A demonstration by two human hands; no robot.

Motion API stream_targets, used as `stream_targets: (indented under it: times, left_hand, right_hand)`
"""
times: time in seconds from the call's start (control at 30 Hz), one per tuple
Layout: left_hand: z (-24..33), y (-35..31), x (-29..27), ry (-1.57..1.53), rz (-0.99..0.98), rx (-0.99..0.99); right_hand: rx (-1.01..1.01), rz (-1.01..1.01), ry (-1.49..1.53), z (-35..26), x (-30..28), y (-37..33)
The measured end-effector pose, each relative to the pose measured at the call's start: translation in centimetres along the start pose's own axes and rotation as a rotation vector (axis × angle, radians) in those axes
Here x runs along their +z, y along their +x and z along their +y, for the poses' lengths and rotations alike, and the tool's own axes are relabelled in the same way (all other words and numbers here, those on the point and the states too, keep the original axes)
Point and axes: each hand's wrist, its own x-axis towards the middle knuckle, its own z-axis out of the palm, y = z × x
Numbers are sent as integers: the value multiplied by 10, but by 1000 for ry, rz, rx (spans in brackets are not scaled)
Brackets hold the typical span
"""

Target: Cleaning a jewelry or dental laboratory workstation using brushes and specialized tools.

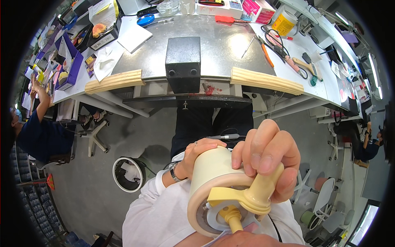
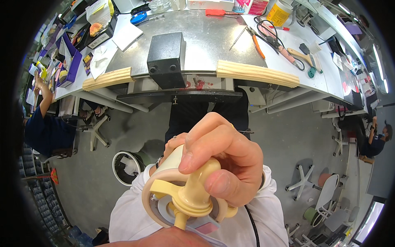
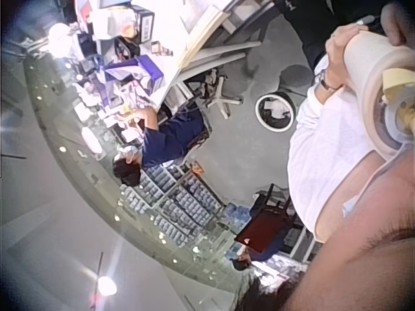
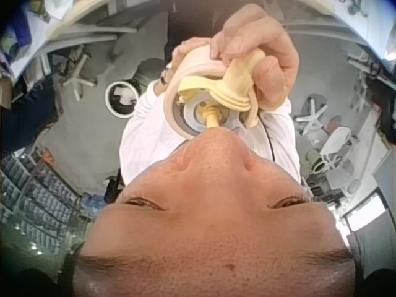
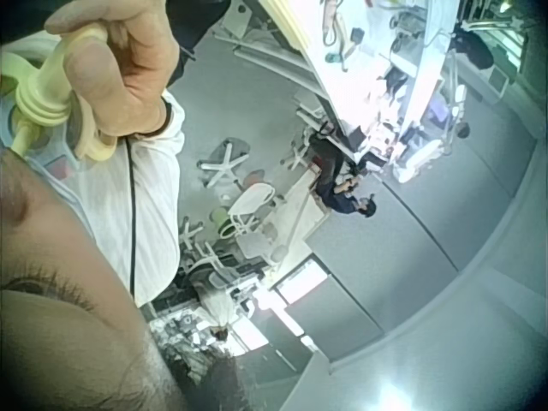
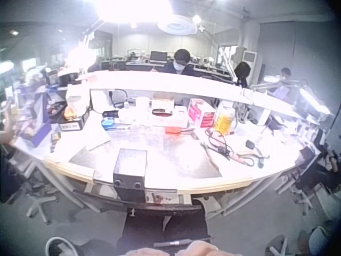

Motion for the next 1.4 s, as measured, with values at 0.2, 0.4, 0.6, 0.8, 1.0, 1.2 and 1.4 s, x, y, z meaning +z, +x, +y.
stream_targets:
  times: [0.2, 0.4, 0.6, 0.8, 1.0, 1.2, 1.4]
  left_hand:
    - [-2, -1, 0, -21, -4, -9]
    - [-5, -7, 1, -61, 4, -42]
    - [-7, -9, 2, -77, -18, -96]
    - [-13, -22, 8, -72, -14, -160]
    - [-7, -33, 17, -221, 36, -275]
    - [-22, -57, 12, -356, -42, -540]
    - [-10, -22, 8, 82, -31, -150]
  right_hand:
    - [4, -2, -2, 0, -1, 0]
    - [7, 3, -15, 2, -1, 1]
    - [-23, 40, -38, 4, -4, 3]
    - [-14, 59, 26, 7, -15, 0]
    - [-41, 155, -8, 3, -22, -1]
    - [-227, 144, -228, -1, -31, -1]
    - [-414, 100, -374, -13, -35, -3]
